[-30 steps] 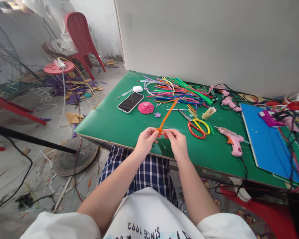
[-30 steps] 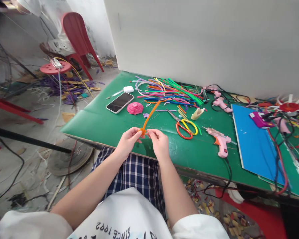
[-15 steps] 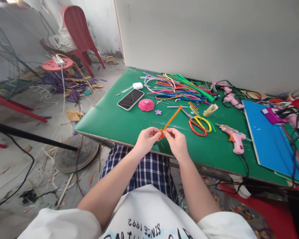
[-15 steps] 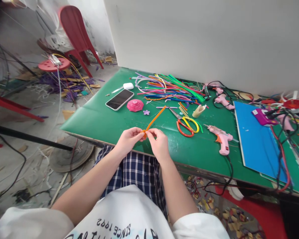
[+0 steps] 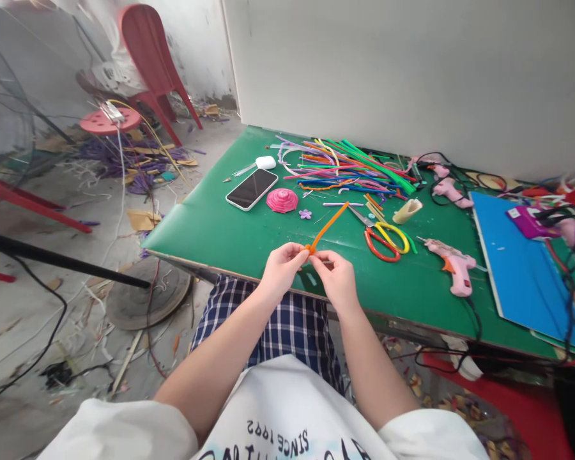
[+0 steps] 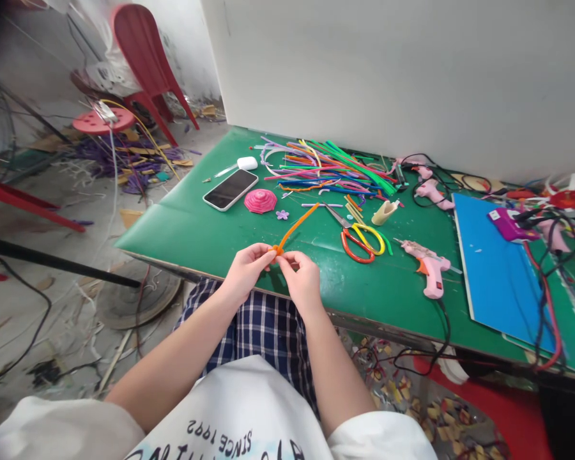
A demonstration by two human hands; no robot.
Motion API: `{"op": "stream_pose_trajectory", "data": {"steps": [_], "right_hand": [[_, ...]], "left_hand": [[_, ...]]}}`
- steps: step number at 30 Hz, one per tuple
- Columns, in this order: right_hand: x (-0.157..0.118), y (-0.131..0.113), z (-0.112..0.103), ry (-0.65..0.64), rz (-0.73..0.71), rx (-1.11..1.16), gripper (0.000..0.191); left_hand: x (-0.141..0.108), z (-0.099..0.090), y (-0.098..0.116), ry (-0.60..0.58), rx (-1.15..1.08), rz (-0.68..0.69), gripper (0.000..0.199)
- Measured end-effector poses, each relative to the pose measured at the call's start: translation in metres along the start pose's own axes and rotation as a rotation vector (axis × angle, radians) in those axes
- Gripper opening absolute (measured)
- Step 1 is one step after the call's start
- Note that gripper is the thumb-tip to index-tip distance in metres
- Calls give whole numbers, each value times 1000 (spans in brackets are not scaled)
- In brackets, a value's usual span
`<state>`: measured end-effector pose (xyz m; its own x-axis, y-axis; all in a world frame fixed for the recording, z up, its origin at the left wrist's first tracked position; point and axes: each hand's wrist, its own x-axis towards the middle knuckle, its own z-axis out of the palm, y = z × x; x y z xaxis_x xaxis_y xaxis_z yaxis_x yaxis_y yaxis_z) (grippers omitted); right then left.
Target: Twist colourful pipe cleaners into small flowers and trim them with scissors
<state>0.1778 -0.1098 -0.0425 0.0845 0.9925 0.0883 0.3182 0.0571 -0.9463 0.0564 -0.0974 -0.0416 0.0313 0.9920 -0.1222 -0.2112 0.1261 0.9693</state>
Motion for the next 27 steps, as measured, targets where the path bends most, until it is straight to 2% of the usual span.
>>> {"op": "stream_pose_trajectory", "data": {"steps": [4,6,8,13,21,27], "right_hand": [[-2,2,2,58,-164,-146,18],[-2,3,2,71,-200,-187,17],[-2,5,1,46,-152,-129,17],[3,10,-3,37,76,189,23],[10,13,1,94,155,333,25],[9,12,4,75,159,365,26]], "left_hand": [[0,2,-3,28,-28,-5,17],[0,1,-4,28,-27,-4,17],[0,0,-4,10,-19,-4,17],[1,-6,-3,-43,39,-28,18],[-1,-10,-1,-57,-66,-73,34],[-3,-6,-3,-43,-79,8,35]]}}
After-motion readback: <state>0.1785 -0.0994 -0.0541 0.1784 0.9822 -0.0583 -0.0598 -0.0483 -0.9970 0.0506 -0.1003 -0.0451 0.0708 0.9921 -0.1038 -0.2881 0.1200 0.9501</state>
